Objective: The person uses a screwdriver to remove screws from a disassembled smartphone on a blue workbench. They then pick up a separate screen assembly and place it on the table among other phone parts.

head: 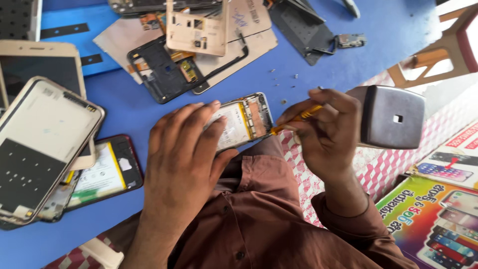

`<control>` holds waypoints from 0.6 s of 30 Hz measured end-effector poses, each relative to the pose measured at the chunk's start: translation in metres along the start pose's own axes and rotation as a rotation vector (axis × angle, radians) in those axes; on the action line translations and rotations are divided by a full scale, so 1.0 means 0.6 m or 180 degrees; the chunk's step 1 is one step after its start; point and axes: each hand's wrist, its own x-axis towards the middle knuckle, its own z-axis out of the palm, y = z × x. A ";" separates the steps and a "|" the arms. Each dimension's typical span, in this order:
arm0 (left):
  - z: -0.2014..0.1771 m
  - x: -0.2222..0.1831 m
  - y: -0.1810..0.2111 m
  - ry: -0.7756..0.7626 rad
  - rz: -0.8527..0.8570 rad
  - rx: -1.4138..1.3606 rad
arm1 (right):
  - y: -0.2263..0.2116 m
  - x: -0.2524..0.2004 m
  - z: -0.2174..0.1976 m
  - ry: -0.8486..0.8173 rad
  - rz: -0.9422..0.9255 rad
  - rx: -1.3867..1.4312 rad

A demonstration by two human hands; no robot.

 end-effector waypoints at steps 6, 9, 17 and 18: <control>0.003 -0.001 -0.002 -0.0037 -0.0025 0.0002 | 0.025 -0.013 0.001 0.0114 -0.0492 -0.0205; 0.000 -0.003 -0.005 0.0042 0.0002 -0.0059 | 0.031 -0.014 0.015 0.0079 -0.0591 -0.0495; 0.001 0.001 -0.003 0.0054 0.0027 -0.0036 | 0.031 -0.019 0.015 0.0077 -0.0568 -0.0633; 0.000 0.002 -0.002 0.0060 0.0031 -0.0024 | 0.027 -0.017 0.012 0.0037 -0.0560 -0.0681</control>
